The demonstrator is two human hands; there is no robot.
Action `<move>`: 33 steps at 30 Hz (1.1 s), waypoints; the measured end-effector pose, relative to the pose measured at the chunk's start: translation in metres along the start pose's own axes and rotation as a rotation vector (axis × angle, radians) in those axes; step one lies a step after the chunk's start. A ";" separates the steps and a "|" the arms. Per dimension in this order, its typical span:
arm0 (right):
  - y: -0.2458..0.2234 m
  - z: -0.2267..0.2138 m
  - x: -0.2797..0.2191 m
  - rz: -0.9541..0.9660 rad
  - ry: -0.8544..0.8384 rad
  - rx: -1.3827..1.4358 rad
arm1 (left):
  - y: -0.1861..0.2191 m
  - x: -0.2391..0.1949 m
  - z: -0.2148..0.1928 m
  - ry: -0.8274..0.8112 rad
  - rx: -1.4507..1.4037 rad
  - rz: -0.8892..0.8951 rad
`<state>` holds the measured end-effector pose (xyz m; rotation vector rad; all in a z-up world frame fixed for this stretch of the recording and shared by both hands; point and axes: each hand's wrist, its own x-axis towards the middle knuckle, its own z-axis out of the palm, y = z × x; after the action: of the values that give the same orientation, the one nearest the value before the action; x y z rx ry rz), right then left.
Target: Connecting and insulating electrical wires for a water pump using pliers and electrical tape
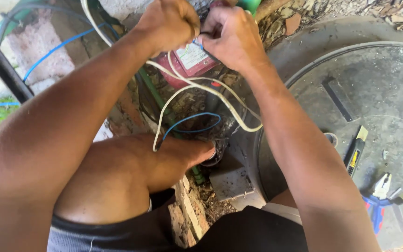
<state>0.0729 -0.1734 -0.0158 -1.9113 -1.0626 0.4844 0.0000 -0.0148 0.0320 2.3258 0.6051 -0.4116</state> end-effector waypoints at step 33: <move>0.005 0.029 -0.013 0.386 -0.116 0.602 | -0.016 -0.009 -0.002 0.011 0.550 0.407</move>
<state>0.0486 -0.1710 -0.0371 -1.5467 -0.5199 1.0163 -0.0161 -0.0058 0.0286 2.8860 -0.0001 -0.4063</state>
